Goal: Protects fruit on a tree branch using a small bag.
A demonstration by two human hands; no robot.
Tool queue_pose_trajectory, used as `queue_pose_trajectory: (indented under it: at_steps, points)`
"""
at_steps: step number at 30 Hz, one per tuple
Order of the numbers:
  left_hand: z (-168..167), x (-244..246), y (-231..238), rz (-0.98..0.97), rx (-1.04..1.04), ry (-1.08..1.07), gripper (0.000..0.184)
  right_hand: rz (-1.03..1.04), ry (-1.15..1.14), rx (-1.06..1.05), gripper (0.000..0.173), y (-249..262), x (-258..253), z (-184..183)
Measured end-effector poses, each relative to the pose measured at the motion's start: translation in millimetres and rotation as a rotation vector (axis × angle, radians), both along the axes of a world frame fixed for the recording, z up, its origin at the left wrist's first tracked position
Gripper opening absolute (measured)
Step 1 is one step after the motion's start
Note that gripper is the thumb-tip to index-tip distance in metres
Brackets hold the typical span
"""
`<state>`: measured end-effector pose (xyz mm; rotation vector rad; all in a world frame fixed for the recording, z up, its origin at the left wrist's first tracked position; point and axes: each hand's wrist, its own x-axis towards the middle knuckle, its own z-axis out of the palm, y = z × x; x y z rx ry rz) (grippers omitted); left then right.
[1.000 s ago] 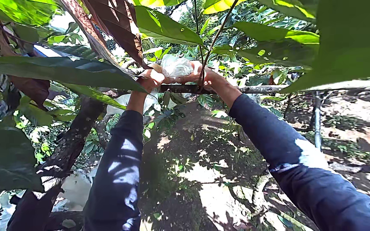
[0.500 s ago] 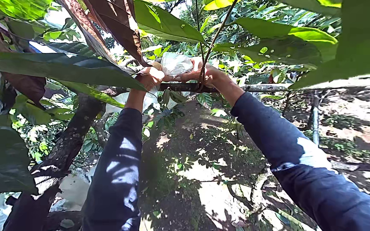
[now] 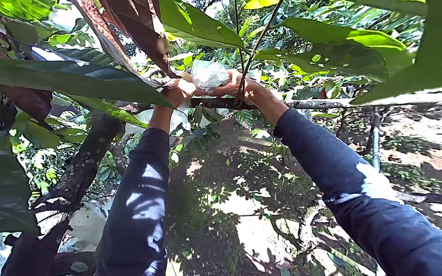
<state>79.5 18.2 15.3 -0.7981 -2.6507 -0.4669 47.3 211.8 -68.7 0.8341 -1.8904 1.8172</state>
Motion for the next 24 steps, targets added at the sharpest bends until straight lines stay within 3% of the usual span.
queue_pose_trajectory:
  at_steps: [2, 5, 8, 12, 16, 20, 24]
  points:
    - [-13.9, -55.5, -7.8, -0.189, 0.125, 0.109, 0.025, -0.006, -0.002, 0.004, 0.018, -0.3, -2.4, -0.4]
    - [-19.0, -99.2, -2.6, -0.199, 0.219, 0.054, 0.036, -0.025, -0.069, -0.01, 0.013, -1.1, -4.1, -1.8]
    - [-19.7, -99.7, 4.5, -0.106, 0.195, 0.071, 0.042, -0.113, -0.141, -0.01, 0.017, -3.4, -4.7, -2.3]
    - [-24.2, -98.1, 1.8, -0.08, 0.1, 0.158, 0.044, -0.247, -0.204, 0.04, 0.036, -3.2, -5.2, -1.4]
    - [-36.5, -79.0, -6.0, -0.135, 0.049, 0.34, 0.044, -0.225, -0.138, 0.046, 0.021, -3.9, -5.2, -2.5]
    - [-30.2, -39.6, -1.9, -0.01, -0.076, 0.292, 0.039, -0.221, -0.121, 0.033, 0.019, -4.8, -4.3, -3.0]
    - [-31.2, -51.4, -7.1, -0.115, -0.056, 0.287, 0.04, -0.18, -0.162, 0.018, 0.031, -1.9, -1.0, -2.6]
